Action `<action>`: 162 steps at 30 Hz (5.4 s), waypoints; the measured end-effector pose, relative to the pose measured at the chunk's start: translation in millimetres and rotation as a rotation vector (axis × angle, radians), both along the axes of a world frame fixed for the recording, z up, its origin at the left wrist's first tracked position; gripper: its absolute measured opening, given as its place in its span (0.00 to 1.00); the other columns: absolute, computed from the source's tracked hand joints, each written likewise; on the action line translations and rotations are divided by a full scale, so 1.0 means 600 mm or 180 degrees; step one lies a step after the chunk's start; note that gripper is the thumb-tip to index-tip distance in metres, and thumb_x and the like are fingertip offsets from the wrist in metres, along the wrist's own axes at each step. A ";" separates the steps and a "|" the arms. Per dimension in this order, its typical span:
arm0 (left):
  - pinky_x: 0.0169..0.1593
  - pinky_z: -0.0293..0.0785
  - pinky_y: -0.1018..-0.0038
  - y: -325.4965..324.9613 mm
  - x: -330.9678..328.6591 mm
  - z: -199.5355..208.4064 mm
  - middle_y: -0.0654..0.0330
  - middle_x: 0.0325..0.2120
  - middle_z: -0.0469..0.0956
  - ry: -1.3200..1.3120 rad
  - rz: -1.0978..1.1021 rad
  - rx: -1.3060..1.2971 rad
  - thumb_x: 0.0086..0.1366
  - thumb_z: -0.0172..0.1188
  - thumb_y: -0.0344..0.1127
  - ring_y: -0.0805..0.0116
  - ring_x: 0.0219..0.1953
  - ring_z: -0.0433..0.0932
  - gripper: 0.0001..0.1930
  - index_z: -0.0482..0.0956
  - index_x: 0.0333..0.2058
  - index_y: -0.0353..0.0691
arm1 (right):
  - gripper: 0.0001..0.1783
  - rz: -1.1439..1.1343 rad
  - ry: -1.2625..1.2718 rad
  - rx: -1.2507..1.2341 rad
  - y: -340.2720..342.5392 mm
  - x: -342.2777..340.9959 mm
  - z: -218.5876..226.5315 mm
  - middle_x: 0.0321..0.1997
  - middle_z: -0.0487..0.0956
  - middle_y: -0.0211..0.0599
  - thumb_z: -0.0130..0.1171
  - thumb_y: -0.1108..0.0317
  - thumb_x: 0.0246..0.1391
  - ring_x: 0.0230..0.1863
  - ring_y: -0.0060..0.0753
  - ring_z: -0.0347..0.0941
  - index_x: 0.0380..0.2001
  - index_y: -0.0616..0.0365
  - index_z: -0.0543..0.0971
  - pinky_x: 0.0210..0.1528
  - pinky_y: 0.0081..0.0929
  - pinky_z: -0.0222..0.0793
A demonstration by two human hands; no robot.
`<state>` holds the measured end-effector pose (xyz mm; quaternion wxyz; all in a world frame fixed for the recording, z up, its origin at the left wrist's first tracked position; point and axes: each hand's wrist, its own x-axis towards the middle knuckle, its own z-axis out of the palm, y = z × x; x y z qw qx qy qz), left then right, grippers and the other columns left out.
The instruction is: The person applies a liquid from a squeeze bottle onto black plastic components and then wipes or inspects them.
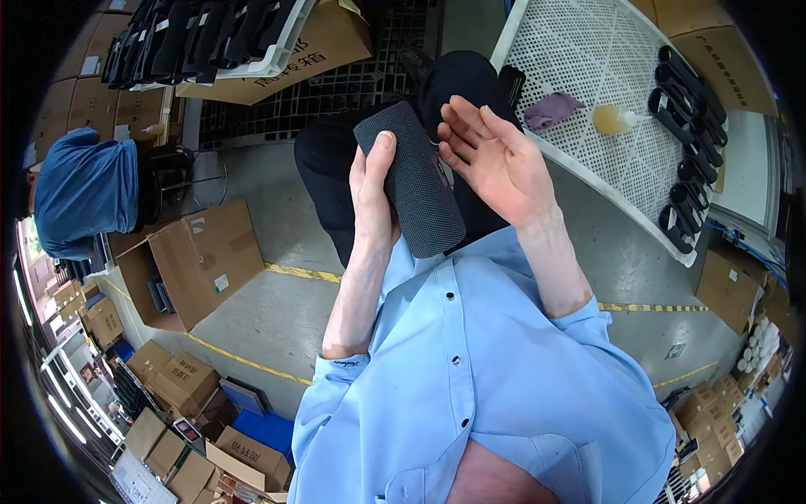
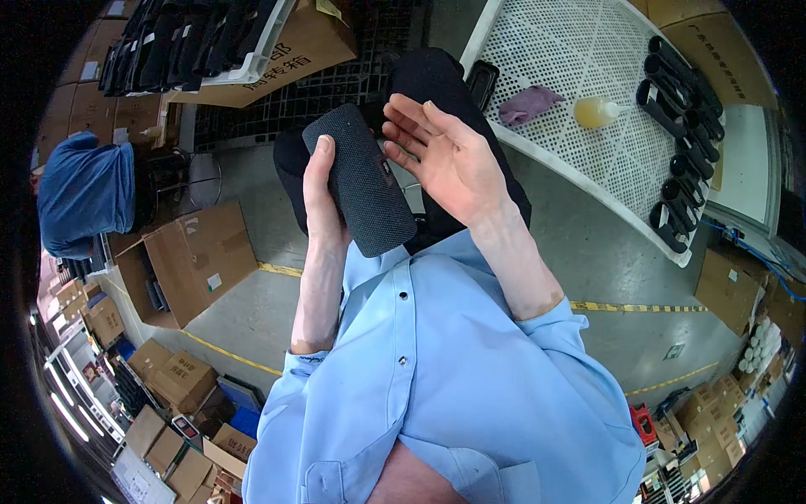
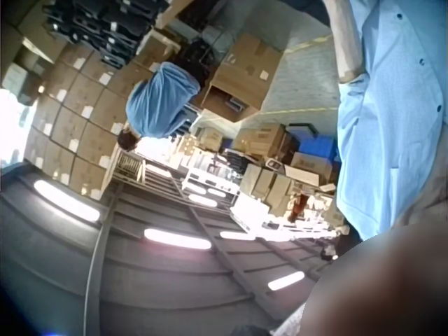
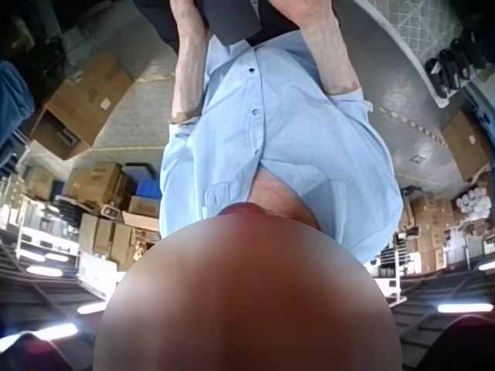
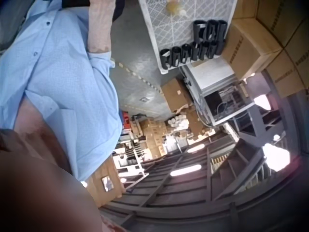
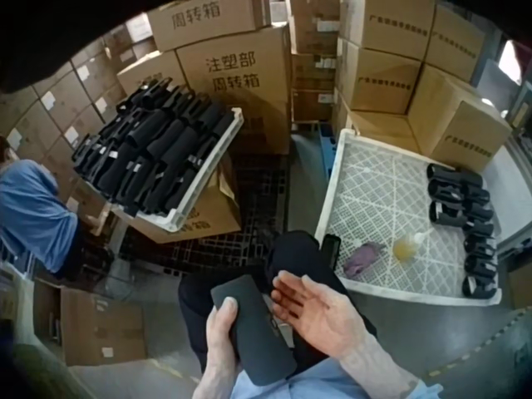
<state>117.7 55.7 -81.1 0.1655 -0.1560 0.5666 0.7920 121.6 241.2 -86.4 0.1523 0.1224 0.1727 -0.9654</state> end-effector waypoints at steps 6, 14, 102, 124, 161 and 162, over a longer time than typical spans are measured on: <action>0.43 0.80 0.70 0.003 0.002 0.008 0.52 0.43 0.80 0.0058 -0.0008 0.0070 0.71 0.56 0.61 0.63 0.41 0.82 0.35 0.72 0.59 0.32 | 0.18 -0.0177 0.0244 0.1036 0.000 0.016 0.006 0.58 0.80 0.43 0.55 0.64 0.73 0.52 0.36 0.77 0.59 0.62 0.80 0.58 0.31 0.73; 0.45 0.75 0.73 0.009 0.004 0.015 0.55 0.43 0.77 0.0075 -0.0062 0.0184 0.72 0.58 0.59 0.67 0.41 0.79 0.32 0.72 0.58 0.34 | 0.12 -0.0299 0.0266 0.1435 -0.005 0.017 0.019 0.51 0.84 0.41 0.62 0.74 0.67 0.39 0.34 0.81 0.51 0.61 0.84 0.45 0.23 0.78; 0.45 0.86 0.68 0.016 0.018 -0.031 0.51 0.52 0.77 0.0737 0.0384 0.0164 0.75 0.43 0.70 0.59 0.45 0.84 0.43 0.56 0.74 0.43 | 0.20 -0.0826 0.2521 0.6089 -0.088 0.056 0.070 0.72 0.68 0.50 0.62 0.75 0.60 0.68 0.47 0.67 0.55 0.54 0.85 0.68 0.37 0.67; 0.51 0.86 0.65 0.022 0.016 -0.022 0.48 0.54 0.78 0.0406 0.0405 0.1519 0.74 0.43 0.70 0.57 0.54 0.82 0.42 0.62 0.72 0.41 | 0.16 -0.1016 0.2186 0.5138 -0.062 0.047 0.071 0.70 0.71 0.45 0.60 0.76 0.64 0.65 0.38 0.71 0.53 0.58 0.85 0.63 0.28 0.72; 0.43 0.88 0.68 0.020 0.010 -0.034 0.50 0.50 0.79 0.0488 0.0131 0.1693 0.69 0.47 0.74 0.57 0.42 0.85 0.48 0.59 0.74 0.43 | 0.18 -0.1032 0.2303 0.5020 -0.072 0.075 0.085 0.73 0.65 0.54 0.64 0.72 0.59 0.70 0.52 0.64 0.53 0.56 0.85 0.69 0.42 0.67; 0.43 0.88 0.67 0.020 0.011 -0.034 0.49 0.50 0.79 0.0531 0.0117 0.1669 0.70 0.47 0.74 0.56 0.42 0.85 0.47 0.58 0.74 0.43 | 0.18 -0.1014 0.2359 0.5075 -0.073 0.075 0.080 0.73 0.65 0.54 0.64 0.72 0.59 0.71 0.52 0.64 0.54 0.55 0.85 0.69 0.43 0.66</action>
